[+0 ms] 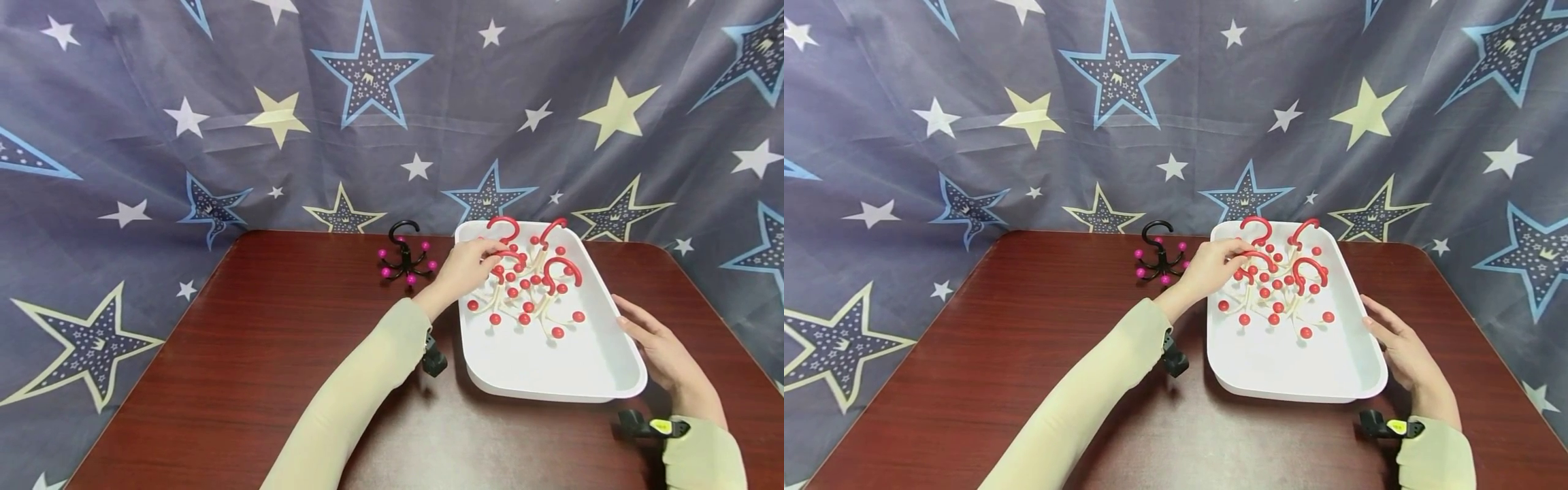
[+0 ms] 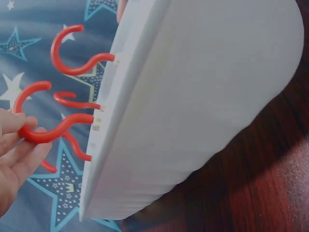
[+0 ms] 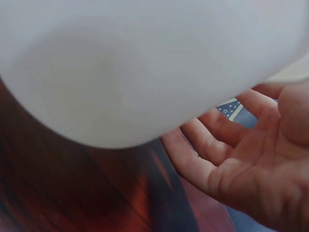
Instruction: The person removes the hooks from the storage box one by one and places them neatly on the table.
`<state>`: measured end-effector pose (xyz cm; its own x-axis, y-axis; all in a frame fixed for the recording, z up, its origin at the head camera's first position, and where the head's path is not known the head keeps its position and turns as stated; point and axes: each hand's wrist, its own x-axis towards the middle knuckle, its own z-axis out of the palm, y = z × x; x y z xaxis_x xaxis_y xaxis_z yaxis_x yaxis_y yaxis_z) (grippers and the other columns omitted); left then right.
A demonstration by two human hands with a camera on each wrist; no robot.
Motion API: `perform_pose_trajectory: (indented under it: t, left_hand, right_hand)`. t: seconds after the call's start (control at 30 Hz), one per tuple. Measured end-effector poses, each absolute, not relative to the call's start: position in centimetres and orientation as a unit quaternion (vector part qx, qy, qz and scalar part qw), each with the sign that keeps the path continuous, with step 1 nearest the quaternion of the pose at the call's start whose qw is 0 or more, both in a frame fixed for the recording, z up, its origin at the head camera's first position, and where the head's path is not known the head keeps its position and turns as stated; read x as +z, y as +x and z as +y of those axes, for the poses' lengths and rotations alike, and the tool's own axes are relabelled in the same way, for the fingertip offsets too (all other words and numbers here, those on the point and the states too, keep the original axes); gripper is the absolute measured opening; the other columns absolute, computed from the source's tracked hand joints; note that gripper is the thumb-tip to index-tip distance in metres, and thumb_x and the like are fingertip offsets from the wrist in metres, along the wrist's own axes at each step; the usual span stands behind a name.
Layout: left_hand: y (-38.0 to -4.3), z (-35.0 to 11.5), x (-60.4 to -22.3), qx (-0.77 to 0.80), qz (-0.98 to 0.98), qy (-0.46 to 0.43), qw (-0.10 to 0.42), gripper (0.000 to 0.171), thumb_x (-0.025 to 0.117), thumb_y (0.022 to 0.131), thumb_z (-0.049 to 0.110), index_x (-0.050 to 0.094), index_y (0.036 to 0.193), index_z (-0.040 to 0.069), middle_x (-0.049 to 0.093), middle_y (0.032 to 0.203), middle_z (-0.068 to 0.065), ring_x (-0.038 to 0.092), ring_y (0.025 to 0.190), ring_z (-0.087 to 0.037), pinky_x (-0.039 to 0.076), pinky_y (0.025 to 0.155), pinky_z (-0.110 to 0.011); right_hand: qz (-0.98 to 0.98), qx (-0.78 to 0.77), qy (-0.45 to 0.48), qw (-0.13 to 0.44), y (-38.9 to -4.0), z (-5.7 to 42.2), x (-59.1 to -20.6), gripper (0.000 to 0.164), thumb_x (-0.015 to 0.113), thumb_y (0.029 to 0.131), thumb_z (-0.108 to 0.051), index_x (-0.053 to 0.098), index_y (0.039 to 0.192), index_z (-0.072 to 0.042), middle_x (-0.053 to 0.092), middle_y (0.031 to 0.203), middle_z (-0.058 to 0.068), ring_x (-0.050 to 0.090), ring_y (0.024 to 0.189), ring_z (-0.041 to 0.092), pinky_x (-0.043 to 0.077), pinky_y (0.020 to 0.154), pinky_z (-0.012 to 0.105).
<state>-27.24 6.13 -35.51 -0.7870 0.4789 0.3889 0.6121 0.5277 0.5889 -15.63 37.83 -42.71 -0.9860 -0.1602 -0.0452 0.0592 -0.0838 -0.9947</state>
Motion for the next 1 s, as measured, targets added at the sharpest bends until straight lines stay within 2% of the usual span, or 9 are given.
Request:
perform_pose_trajectory:
  t: [0.1, 0.37, 0.6, 0.77, 1.0]
  left_hand:
    - [-27.2, 5.8, -35.0, -0.375, -0.865, -0.313, 0.112, 0.024, 0.057, 0.089, 0.016, 0.065, 0.112, 0.017, 0.065, 0.110, 0.002, 0.060, 0.082, -0.004, 0.042, 0.066, -0.011]
    - [-27.0, 4.3, -32.9, -0.403, -0.850, -0.302, 0.154, 0.024, 0.059, 0.089, 0.017, 0.066, 0.111, 0.015, 0.065, 0.111, 0.001, 0.062, 0.090, -0.007, 0.045, 0.074, -0.011]
    - [-26.9, 2.3, -31.4, -0.412, -0.843, -0.304, 0.162, 0.024, 0.058, 0.089, 0.019, 0.065, 0.112, 0.017, 0.065, 0.105, 0.002, 0.061, 0.082, -0.005, 0.045, 0.068, -0.012]
    - [-27.1, 0.4, -30.9, -0.424, -0.836, -0.294, 0.186, 0.023, 0.057, 0.090, 0.020, 0.065, 0.111, 0.018, 0.065, 0.099, 0.003, 0.058, 0.075, -0.003, 0.045, 0.065, -0.016]
    - [-27.5, -2.9, -30.3, -0.449, -0.816, -0.279, 0.234, 0.021, 0.060, 0.088, 0.016, 0.067, 0.107, 0.013, 0.067, 0.092, -0.001, 0.058, 0.070, -0.008, 0.046, 0.065, -0.021]
  right_hand:
    - [0.675, -0.734, -0.035, 0.075, -15.6, 37.9, -42.8, 0.042, 0.045, 0.095, -0.012, 0.044, 0.133, -0.029, 0.064, 0.102, -0.016, 0.063, 0.084, 0.005, 0.053, 0.064, 0.027]
    - [0.669, -0.738, -0.042, 0.074, -15.6, 37.8, -42.7, 0.040, 0.044, 0.095, -0.011, 0.046, 0.131, -0.030, 0.064, 0.102, -0.015, 0.063, 0.085, 0.005, 0.053, 0.064, 0.027]
    - [0.672, -0.736, -0.039, 0.074, -15.6, 37.8, -42.6, 0.040, 0.042, 0.096, -0.010, 0.048, 0.129, -0.032, 0.064, 0.101, -0.015, 0.063, 0.083, 0.005, 0.053, 0.063, 0.027]
    - [0.679, -0.730, -0.030, 0.073, -15.6, 37.8, -42.7, 0.041, 0.044, 0.096, -0.013, 0.046, 0.132, -0.031, 0.064, 0.101, -0.016, 0.063, 0.083, 0.005, 0.053, 0.063, 0.027]
    - [0.683, -0.726, -0.031, 0.071, -15.6, 37.8, -42.8, 0.042, 0.044, 0.096, -0.013, 0.043, 0.134, -0.031, 0.064, 0.101, -0.017, 0.063, 0.083, 0.005, 0.053, 0.063, 0.027]
